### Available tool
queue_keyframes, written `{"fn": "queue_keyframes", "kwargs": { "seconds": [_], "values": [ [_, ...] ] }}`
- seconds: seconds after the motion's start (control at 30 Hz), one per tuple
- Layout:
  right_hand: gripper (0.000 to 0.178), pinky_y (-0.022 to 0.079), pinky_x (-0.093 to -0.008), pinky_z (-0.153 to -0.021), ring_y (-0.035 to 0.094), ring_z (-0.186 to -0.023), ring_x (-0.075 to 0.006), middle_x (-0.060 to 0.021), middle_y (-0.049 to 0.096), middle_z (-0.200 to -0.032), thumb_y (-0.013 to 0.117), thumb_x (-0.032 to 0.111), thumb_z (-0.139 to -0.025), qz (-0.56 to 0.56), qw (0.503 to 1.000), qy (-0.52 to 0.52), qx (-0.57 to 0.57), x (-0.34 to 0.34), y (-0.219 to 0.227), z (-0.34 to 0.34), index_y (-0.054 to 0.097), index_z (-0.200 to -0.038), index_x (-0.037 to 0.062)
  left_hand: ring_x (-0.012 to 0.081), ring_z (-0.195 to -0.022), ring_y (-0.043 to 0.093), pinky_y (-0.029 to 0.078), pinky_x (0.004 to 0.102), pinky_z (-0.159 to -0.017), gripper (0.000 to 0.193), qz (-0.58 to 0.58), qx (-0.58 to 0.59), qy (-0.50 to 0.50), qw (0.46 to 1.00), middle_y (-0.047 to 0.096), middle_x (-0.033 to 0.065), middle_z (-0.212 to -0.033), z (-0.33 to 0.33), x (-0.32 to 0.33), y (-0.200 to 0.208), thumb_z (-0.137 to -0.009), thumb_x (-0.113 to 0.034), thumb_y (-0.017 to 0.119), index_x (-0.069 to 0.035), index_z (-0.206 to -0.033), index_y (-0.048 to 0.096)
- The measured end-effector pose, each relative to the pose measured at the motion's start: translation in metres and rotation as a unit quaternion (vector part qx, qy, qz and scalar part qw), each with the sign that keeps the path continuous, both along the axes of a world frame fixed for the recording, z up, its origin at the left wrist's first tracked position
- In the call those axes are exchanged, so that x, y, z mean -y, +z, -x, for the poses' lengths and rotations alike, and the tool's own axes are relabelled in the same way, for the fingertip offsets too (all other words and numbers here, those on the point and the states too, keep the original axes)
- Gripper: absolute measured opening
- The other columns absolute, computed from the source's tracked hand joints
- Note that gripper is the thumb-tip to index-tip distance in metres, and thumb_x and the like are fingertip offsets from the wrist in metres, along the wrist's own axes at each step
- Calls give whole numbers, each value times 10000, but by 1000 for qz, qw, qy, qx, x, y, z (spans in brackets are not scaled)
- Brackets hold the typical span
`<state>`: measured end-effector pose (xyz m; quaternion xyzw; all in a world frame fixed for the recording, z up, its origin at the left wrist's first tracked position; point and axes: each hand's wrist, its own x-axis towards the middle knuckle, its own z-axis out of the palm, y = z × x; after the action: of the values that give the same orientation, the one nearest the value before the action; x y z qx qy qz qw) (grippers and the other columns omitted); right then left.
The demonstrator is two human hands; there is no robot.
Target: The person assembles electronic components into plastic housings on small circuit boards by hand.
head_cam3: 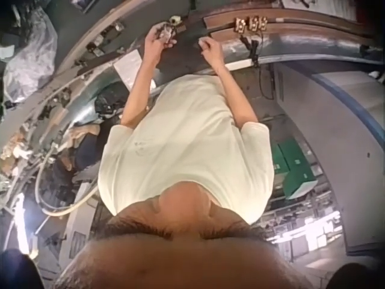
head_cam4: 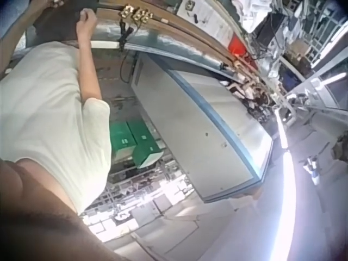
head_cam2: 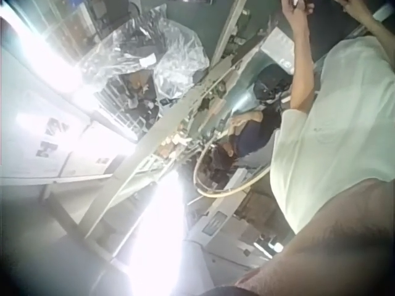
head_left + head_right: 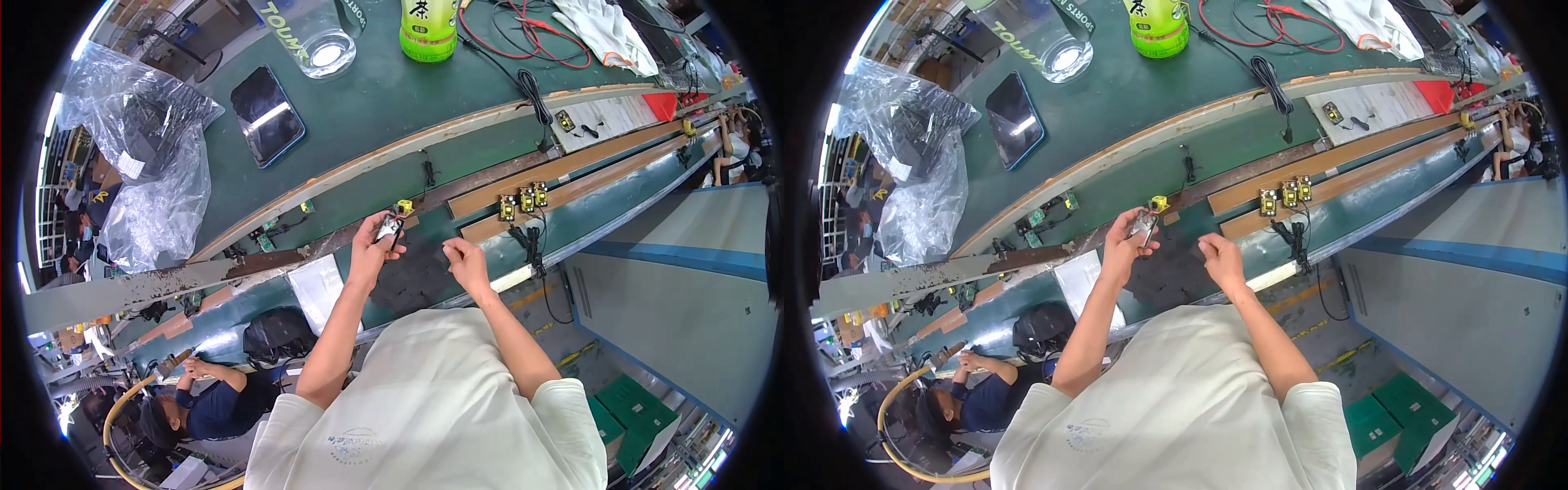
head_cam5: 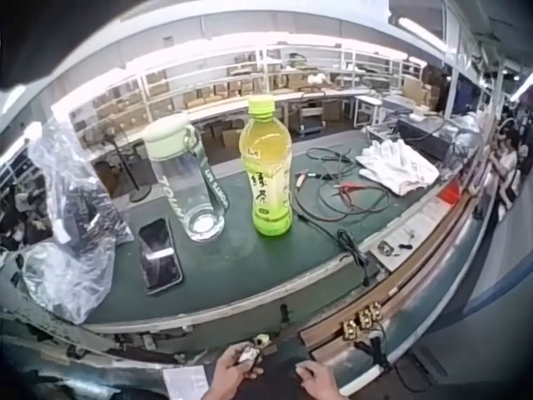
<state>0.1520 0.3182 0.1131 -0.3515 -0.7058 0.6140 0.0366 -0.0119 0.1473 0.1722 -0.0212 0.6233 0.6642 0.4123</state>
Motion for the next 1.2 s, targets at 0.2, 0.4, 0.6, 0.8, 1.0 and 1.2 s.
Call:
{"fn": "queue_keyframes", "kwargs": {
  "seconds": [0.2, 0.4, 0.6, 0.8, 1.0, 1.2],
  "values": [
    [128, 524, -299, -526, 649, -603, -115, -82, 685, -742, 682, 109, -982, 141, 983, -48, -109, 11, 75, 30, 654, -1000, -15, 191, -835, 727, 573, 279, -662, 489, -64, -20, -44, 997, 683, 148, -1121, -12, -11, 35, -957, 13, 575, -59, -1430, 476],
    [147, 506, -267, -507, 640, -590, -121, -66, 651, -711, 669, 127, -1002, -99, 986, -10, -133, 16, 123, 40, 612, -972, -5, 177, -853, 711, 557, 272, -628, 488, -81, -74, -108, 988, 675, 135, -1140, -33, -21, 82, -965, -8, 589, -46, -1434, 461],
    [187, 542, -308, -605, 670, -664, -199, -89, 667, -773, 662, 180, -1018, 16, 986, -59, -156, 25, 132, 35, 652, -1064, -1, 131, -772, 691, 488, 225, -499, 362, -46, -133, -65, 988, 684, 92, -1024, -44, -31, 85, -1025, -106, 630, -30, -1357, 505],
    [269, 496, -302, -654, 600, -744, -152, -67, 644, -920, 663, 213, -1024, -238, 928, -29, -286, 2, 148, 37, 668, -1127, -36, 135, -716, 694, 472, 199, -465, 301, -59, -123, -34, 990, 718, 113, -1018, -41, -29, 98, -1036, -136, 635, -27, -1297, 534],
    [374, 508, -388, -687, 627, -764, -250, -101, 659, -1023, 651, 337, -1022, -105, 943, 90, -302, -15, 138, 35, 691, -1096, -28, 146, -742, 709, 536, 231, -533, 242, -125, -142, -46, 981, 732, 98, -1006, -40, -24, 88, -1024, -118, 646, -23, -1239, 587],
    [395, 504, -427, -707, 625, -760, -318, -153, 653, -1005, 656, 359, -1004, -254, 955, 79, -129, 6, 157, 25, 691, -1051, -31, 205, -827, 741, 581, 344, -668, 195, 110, -388, -84, 911, 729, 138, -978, -36, -19, 90, -976, -89, 693, -12, -1149, 647]
  ]
}}
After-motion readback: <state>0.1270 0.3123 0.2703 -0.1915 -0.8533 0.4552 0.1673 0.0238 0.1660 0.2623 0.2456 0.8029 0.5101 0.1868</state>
